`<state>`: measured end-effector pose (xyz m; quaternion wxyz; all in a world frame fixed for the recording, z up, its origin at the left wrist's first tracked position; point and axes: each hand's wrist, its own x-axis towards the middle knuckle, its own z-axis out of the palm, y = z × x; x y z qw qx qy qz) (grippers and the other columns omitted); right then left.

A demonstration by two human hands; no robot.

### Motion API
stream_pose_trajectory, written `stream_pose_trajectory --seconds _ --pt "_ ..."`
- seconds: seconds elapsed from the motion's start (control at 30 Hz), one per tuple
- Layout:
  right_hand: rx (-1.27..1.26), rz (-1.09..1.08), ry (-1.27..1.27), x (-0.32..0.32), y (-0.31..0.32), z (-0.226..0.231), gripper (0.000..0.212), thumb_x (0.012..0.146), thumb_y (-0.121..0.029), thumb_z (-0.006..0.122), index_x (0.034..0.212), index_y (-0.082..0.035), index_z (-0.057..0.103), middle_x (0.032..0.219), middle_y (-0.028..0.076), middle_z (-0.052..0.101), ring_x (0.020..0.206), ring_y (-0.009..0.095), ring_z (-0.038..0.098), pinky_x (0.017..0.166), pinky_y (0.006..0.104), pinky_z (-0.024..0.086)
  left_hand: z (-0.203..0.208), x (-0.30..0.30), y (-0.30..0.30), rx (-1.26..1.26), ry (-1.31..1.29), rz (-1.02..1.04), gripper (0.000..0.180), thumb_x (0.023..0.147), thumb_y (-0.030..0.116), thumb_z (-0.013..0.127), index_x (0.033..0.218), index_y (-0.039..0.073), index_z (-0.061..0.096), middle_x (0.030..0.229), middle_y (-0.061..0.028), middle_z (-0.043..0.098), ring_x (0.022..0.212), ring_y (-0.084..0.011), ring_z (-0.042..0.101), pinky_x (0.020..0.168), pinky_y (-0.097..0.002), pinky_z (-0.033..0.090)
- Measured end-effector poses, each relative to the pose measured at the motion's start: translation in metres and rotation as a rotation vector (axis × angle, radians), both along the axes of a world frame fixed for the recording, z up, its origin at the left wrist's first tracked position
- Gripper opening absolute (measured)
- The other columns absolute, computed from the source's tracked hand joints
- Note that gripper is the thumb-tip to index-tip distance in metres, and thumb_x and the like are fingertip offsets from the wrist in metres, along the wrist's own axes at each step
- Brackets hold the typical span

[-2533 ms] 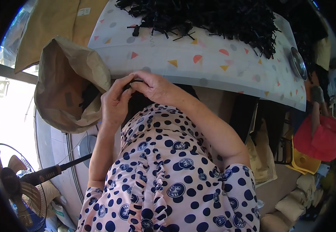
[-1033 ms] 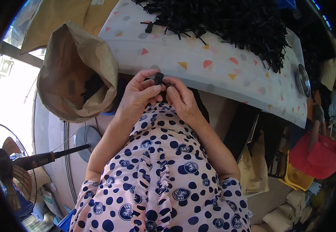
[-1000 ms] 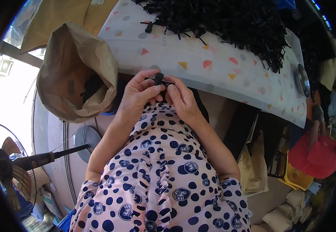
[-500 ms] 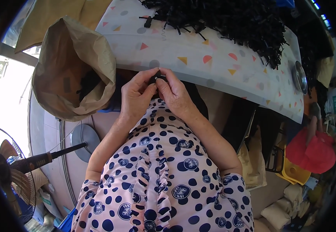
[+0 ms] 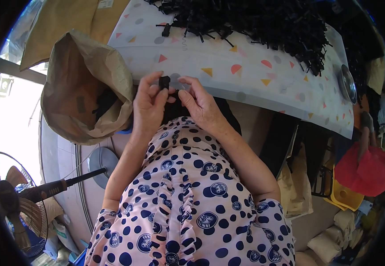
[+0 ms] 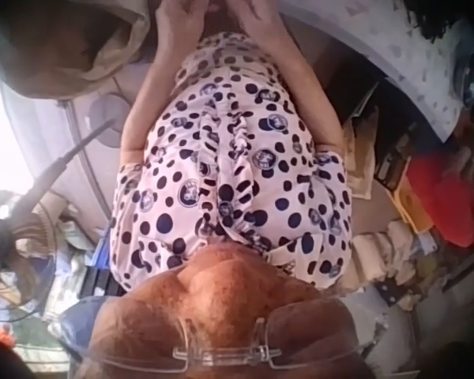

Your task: Manually sorting and placing small electronic components into a paper bag.

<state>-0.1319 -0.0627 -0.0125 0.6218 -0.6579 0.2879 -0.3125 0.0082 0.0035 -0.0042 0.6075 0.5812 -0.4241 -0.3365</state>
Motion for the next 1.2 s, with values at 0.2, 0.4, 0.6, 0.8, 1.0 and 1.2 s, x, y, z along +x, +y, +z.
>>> stream_pose_trajectory --seconds 0.2,0.4,0.6,0.8,1.0,1.2 --pt "0.221 0.014 -0.175 -0.01 0.005 0.016 0.013 0.096 -0.012 0.052 0.106 -0.004 0.055 0.078 0.001 0.057 0.049 0.003 0.041 0.043 0.0165 0.033 0.027 0.011 0.007 0.028 0.615 -0.198 0.035 0.096 0.01 0.049 0.13 0.007 0.042 0.098 -0.0135 0.064 0.079 -0.0185 0.067 0.063 -0.0207 0.051" --pt "0.309 0.075 -0.346 -0.016 -0.003 0.016 0.008 0.094 -0.009 0.055 0.1 -0.004 0.058 0.076 -0.001 0.056 0.049 0.003 0.04 0.042 0.0162 0.031 0.026 0.002 0.009 0.033 0.747 -0.341 0.036 0.095 0.006 0.051 0.13 0.005 0.044 0.098 -0.0101 0.063 0.078 -0.0173 0.066 0.063 -0.0213 0.054" --pt "0.453 0.093 -0.276 -0.022 -0.003 0.025 0.008 0.093 -0.01 0.056 0.098 -0.004 0.057 0.066 -0.004 0.05 0.047 0.001 0.037 0.041 0.0162 0.027 0.031 -0.009 0.009 0.111 0.505 -0.343 0.037 0.093 0.006 0.054 0.129 0.004 0.047 0.093 -0.0057 0.061 0.073 -0.0121 0.064 0.061 -0.019 0.049" --pt "0.441 0.159 -0.179 -0.026 -0.004 0.012 0.009 0.093 -0.013 0.056 0.096 -0.004 0.057 0.061 -0.006 0.046 0.046 0.0 0.034 0.04 0.0158 0.025 0.028 -0.01 0.014 0.175 0.09 -0.355 0.038 0.089 -0.004 0.053 0.126 0.001 0.047 0.092 -0.0053 0.061 0.072 -0.0103 0.063 0.061 -0.0195 0.048" --pt "0.337 0.175 -0.068 -0.019 0.003 0.018 0.013 0.096 -0.015 0.053 0.097 -0.003 0.056 0.069 -0.004 0.051 0.057 0.002 0.042 0.051 0.0177 0.035 0.023 -0.015 0.015 0.142 -0.103 -0.313 0.03 0.088 -0.006 0.05 0.116 0.0 0.043 0.088 -0.0087 0.06 0.073 -0.0101 0.062 0.064 -0.023 0.05" --pt "0.069 0.146 0.032 -0.01 0.015 0.016 0.017 0.099 -0.014 0.044 0.102 0.001 0.052 0.076 0.001 0.055 0.068 0.006 0.05 0.063 0.0201 0.045 0.017 -0.003 0.02 0.122 0.01 -0.293 0.03 0.089 -0.006 0.049 0.116 0.001 0.038 0.084 -0.0075 0.06 0.072 -0.0094 0.06 0.062 -0.0229 0.05"
